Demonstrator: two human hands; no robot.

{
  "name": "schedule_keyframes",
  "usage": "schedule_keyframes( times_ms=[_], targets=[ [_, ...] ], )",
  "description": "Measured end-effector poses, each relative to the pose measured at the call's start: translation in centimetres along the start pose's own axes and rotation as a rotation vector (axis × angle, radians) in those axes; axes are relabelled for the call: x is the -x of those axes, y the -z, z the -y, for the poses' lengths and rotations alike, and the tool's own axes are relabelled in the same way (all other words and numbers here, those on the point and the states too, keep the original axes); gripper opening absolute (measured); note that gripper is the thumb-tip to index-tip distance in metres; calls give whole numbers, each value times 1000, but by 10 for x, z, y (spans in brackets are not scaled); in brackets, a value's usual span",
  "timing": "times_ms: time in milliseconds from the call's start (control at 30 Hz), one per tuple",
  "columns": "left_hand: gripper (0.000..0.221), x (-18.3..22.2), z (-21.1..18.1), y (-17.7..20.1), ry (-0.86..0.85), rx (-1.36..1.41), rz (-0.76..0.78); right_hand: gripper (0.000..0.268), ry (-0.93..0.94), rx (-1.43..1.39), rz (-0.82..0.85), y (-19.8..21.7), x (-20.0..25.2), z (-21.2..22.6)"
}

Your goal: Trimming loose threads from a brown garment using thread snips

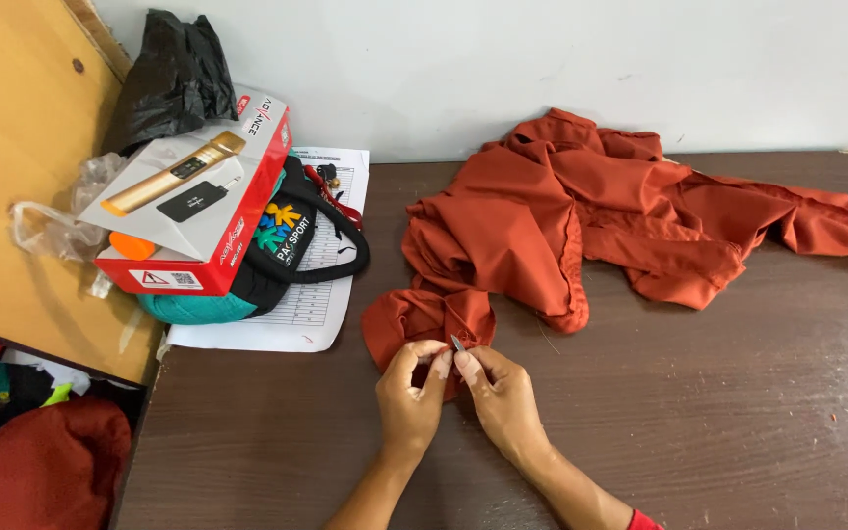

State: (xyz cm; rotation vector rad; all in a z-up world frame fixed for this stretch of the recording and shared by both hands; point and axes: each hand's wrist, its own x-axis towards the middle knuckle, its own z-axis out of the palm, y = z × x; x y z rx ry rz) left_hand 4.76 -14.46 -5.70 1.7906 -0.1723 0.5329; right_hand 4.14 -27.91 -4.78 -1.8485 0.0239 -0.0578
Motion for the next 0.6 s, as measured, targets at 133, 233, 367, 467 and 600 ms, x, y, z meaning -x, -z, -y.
schedule_keyframes(
  times_ms=[133,233,367,467,600],
  targets=[
    [10,0,2,0,-16,15,15,21,71,-89,-144,-3,-3,-8],
    [10,1,2,-1,-10,23,56,15,106,-127,-200,-2,-4,-3],
    [12,-3,-2,0,88,59,20,15,221,-95,-204,1,-3,0],
    [17,-3,12,-2,284,104,-78,33,96,-133,-2,2,4,0],
    [23,-7,0,2,280,136,-54,31,-122,134,4,4,8,7]
  ],
)
